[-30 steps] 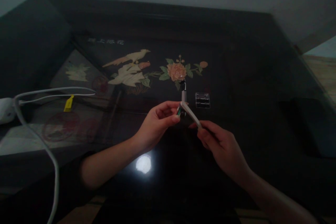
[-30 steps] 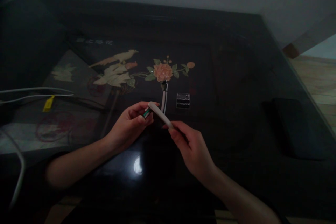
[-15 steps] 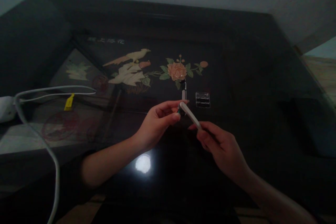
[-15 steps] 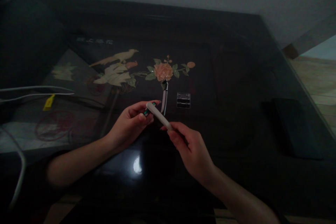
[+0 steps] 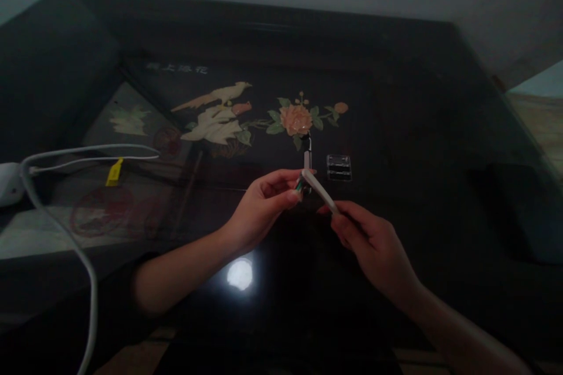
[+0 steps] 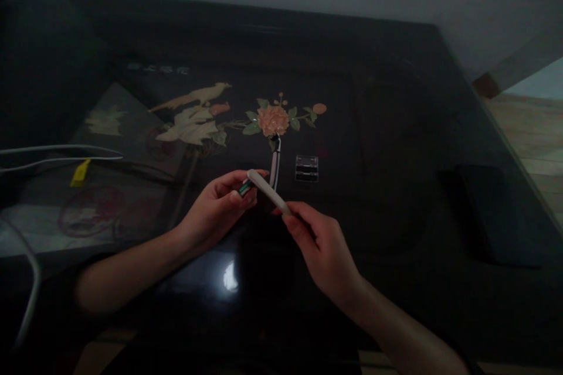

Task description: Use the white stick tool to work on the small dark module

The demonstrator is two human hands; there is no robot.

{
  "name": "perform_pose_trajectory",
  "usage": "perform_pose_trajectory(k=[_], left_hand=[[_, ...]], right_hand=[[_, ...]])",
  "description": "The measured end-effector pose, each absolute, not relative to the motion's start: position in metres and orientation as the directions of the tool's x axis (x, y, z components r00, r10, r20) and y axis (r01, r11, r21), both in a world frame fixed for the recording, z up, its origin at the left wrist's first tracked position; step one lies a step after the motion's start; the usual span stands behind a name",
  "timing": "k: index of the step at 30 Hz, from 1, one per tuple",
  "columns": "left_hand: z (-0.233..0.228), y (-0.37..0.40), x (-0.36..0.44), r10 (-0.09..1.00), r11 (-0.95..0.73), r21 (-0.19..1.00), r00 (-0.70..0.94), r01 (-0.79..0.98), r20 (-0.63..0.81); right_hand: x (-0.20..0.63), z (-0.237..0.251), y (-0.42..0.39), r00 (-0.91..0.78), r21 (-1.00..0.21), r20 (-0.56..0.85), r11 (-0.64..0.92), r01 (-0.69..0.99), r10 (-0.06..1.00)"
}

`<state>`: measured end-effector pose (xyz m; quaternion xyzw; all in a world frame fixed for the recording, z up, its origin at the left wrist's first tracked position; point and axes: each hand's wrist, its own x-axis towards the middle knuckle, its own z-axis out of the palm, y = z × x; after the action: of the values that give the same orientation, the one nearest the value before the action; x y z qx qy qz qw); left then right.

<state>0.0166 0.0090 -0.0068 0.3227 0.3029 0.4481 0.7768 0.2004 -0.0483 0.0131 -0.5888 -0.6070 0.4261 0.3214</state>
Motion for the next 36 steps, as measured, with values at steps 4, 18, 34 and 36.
perform_pose_trajectory(k=[4, 18, 34, 36], left_hand=[[-0.005, 0.009, 0.018, 0.891, 0.404, 0.756, 0.407, -0.515, -0.199], [-0.005, 0.009, 0.018, 0.892, 0.399, 0.770, 0.406, -0.498, -0.200], [-0.005, 0.009, 0.018, 0.896, 0.387, 0.774, 0.401, -0.500, -0.188], [-0.004, 0.009, 0.019, 0.900, 0.388, 0.773, 0.388, -0.502, -0.199]], right_hand=[[0.202, 0.012, -0.046, -0.077, -0.895, -0.113, -0.068, 0.442, 0.991], [0.197, 0.014, -0.053, -0.137, -0.920, -0.109, -0.048, 0.389, 0.985], [0.201, 0.011, -0.049, -0.115, -0.928, -0.133, -0.083, 0.364, 0.984], [0.201, 0.010, -0.047, -0.099, -0.930, -0.142, -0.099, 0.354, 0.985]])
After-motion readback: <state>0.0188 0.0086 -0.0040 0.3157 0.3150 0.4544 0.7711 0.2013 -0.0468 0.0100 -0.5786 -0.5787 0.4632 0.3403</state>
